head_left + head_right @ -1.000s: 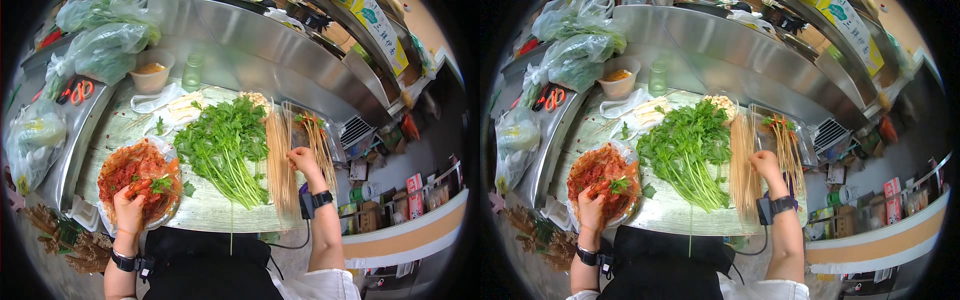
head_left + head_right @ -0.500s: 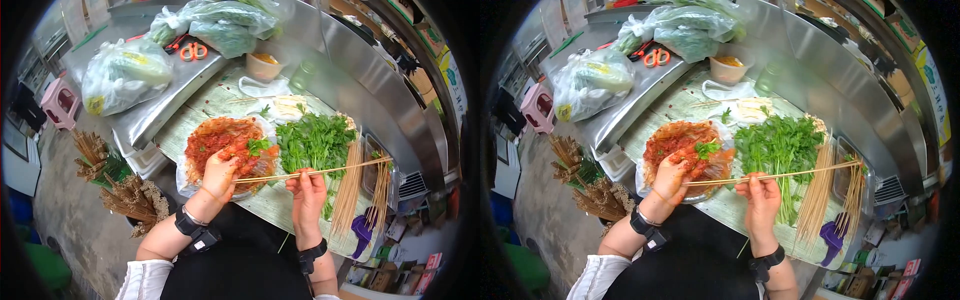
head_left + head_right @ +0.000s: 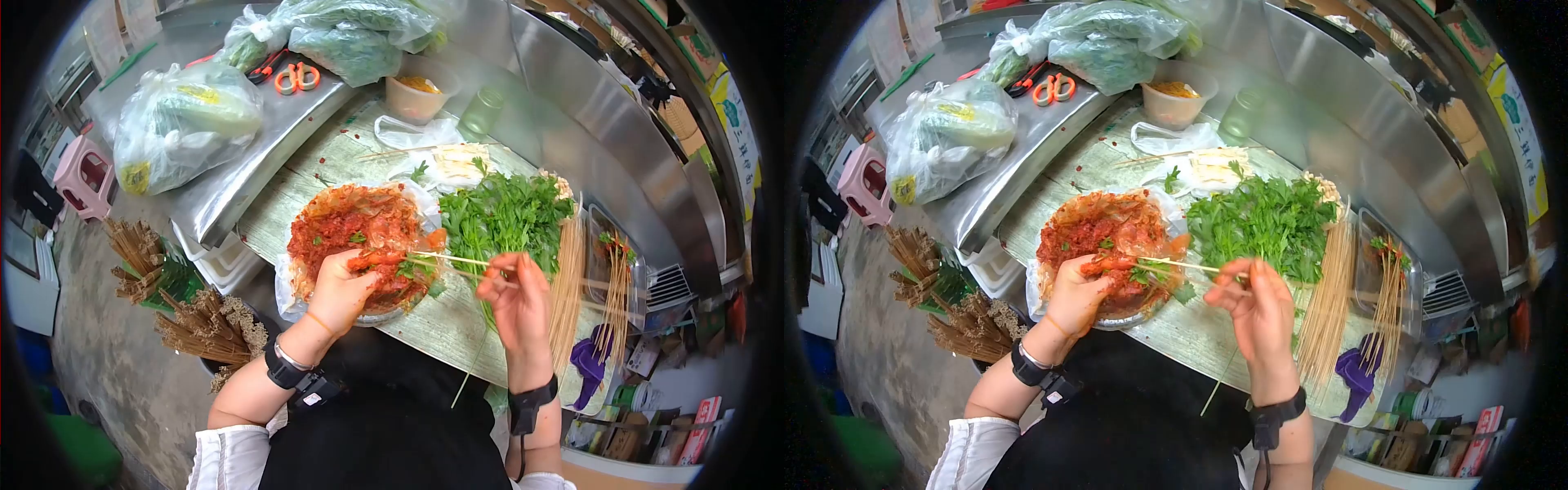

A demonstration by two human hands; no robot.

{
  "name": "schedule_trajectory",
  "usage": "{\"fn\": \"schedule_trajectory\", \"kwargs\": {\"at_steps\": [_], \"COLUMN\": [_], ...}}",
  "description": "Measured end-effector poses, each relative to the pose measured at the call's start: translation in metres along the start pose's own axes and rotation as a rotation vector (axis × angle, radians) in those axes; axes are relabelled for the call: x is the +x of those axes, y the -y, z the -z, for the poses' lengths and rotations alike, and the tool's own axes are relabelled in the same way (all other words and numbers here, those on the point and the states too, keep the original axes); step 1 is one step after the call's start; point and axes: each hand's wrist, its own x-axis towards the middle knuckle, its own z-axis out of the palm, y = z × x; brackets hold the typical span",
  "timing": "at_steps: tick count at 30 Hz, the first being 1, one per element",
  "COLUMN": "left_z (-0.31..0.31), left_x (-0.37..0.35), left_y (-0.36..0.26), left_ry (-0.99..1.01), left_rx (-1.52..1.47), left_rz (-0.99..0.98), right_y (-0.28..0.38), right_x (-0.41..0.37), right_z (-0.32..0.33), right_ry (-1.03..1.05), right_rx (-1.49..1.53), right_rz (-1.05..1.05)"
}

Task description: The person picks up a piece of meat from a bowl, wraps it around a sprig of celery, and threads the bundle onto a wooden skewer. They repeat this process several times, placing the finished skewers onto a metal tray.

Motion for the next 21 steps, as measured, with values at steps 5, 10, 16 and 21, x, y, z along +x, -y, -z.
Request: {"fn": "schedule_trajectory", "kwargs": {"at_steps": [5, 10, 16, 21], "left_z": [-0.003, -0.001, -0.004, 0.002], "left_x": [-0.004, -0.004, -0.002, -0.006], "left_y": [-0.004, -0.004, -0.007, -0.003], "left_ry": [0.064, 0.100, 0.102, 0.129], "left_rx": [0.051, 0.126, 0.056, 0.022], "left_rz": [0.007, -0.020, -0.013, 0.043], "right_y": [-0.006, -0.009, -0.004, -0.002], "right_x": [0.017, 0.019, 0.017, 0.016], "right_z": [0.010, 0.014, 0.015, 0.012], "right_ry": [-0.015, 0.016, 0.005, -0.018], "right_rx": [0.097, 0.070, -0.067, -0.118], "right_rz": [-0.097, -0.132, -0.141, -0.142]}}
